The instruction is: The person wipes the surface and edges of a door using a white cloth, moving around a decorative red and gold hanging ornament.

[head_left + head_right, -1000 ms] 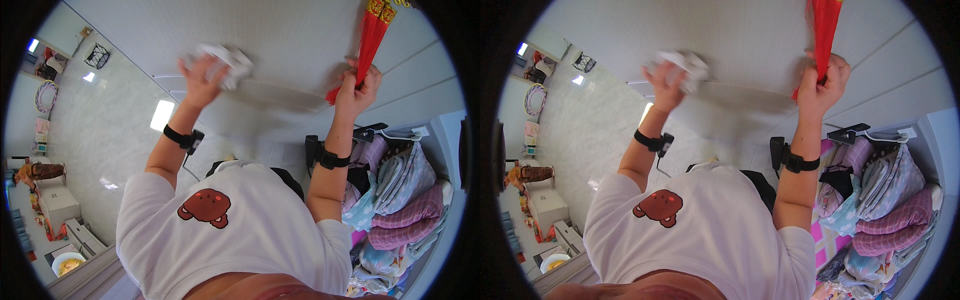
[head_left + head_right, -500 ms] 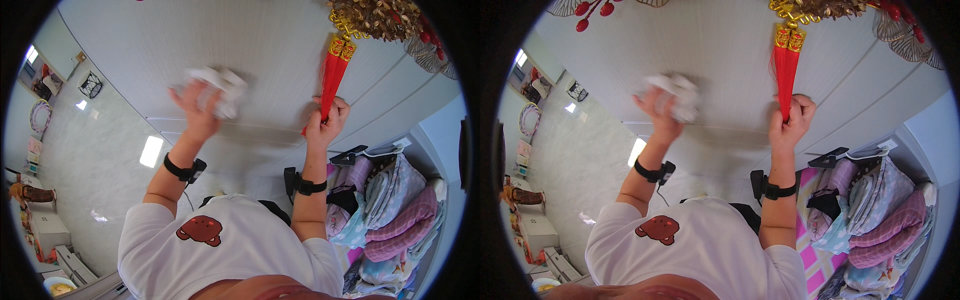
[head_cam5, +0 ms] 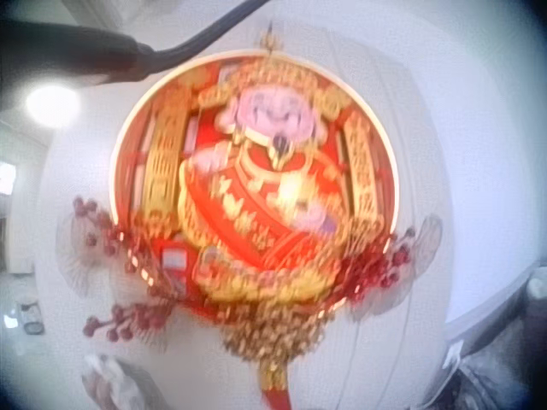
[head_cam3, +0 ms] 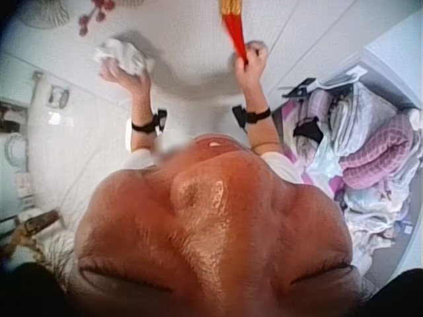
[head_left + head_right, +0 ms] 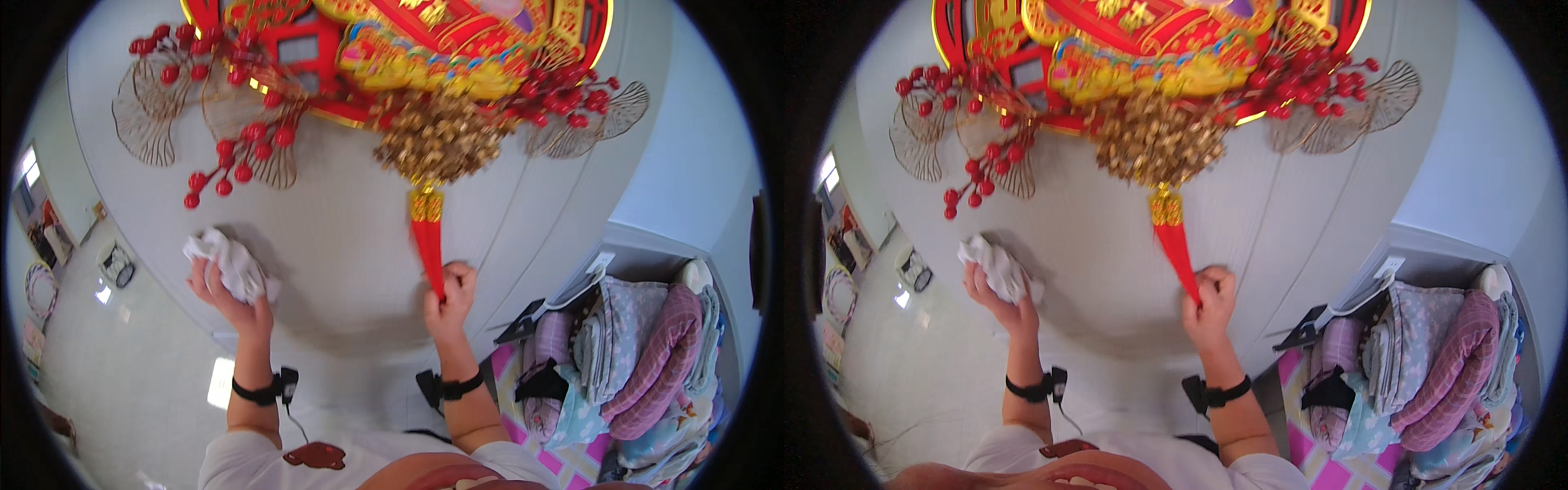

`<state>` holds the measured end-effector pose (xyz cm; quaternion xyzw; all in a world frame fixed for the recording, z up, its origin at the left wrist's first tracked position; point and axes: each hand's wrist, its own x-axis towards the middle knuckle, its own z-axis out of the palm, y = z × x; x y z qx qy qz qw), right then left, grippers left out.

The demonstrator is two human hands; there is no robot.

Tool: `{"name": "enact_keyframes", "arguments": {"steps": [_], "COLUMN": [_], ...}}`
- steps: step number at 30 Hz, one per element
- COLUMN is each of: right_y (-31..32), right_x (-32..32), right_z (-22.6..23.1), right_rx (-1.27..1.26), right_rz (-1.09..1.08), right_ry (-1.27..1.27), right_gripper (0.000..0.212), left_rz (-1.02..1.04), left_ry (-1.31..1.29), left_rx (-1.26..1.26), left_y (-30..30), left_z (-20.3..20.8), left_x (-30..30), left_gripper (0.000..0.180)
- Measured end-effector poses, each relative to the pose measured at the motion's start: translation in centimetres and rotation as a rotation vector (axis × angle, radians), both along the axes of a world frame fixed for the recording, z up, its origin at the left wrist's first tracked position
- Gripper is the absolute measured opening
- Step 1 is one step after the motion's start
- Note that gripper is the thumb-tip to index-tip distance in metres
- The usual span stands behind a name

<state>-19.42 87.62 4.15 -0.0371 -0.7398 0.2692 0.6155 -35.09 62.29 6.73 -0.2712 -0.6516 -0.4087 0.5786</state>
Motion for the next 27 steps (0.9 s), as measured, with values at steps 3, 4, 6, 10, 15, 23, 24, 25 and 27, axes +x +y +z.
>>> {"name": "enact_keyframes", "arguments": {"steps": [3, 4, 6, 10, 15, 23, 24, 25, 27], "right_y": [0.6, 0.5, 0.8, 0.7, 1.0, 1.4, 1.6, 1.8, 2.1], "right_x": [0.1, 0.0, 0.0, 0.1, -0.1, 0.0, 0.0, 0.1, 0.0], "right_z": [0.1, 0.1, 0.0, 0.1, -0.4, -0.2, -0.4, -0.7, -0.8], "right_rx": [0.082, 0.088, 0.084, 0.083, 0.062, 0.071, 0.066, 0.074, 0.079], "right_rz": [-0.036, -0.023, -0.019, -0.021, -0.002, 0.077, 0.082, 0.095, 0.119], "right_ry": [0.046, 0.049, 0.063, 0.097, 0.103, 0.156, 0.155, 0.155, 0.151], "right_gripper": [0.015, 0.014, 0.013, 0.011, 0.011, 0.015, 0.015, 0.015, 0.016], "left_rz": [0.018, 0.024, 0.026, 0.001, -0.032, 0.02, 0.023, 0.029, 0.027], "left_ry": [0.077, 0.1, 0.101, 0.091, 0.033, 0.094, 0.092, 0.089, 0.078], "left_rx": [-0.28, -0.262, -0.396, -0.359, -0.269, -0.284, -0.28, -0.286, -0.27], "left_y": [1.4, 1.7, 2.6, 3.2, 3.4, 4.5, 4.8, 5.0, 5.5], "left_z": [-1.5, -1.7, -2.4, -2.8, -3.5, -3.5, -3.4, -3.4, -3.6], "left_x": [1.3, 1.4, 1.8, 1.9, 2.3, 2.4, 2.5, 2.6, 2.9], "left_gripper": [0.058, 0.058, 0.056, 0.054, 0.051, 0.058, 0.06, 0.06, 0.059]}}
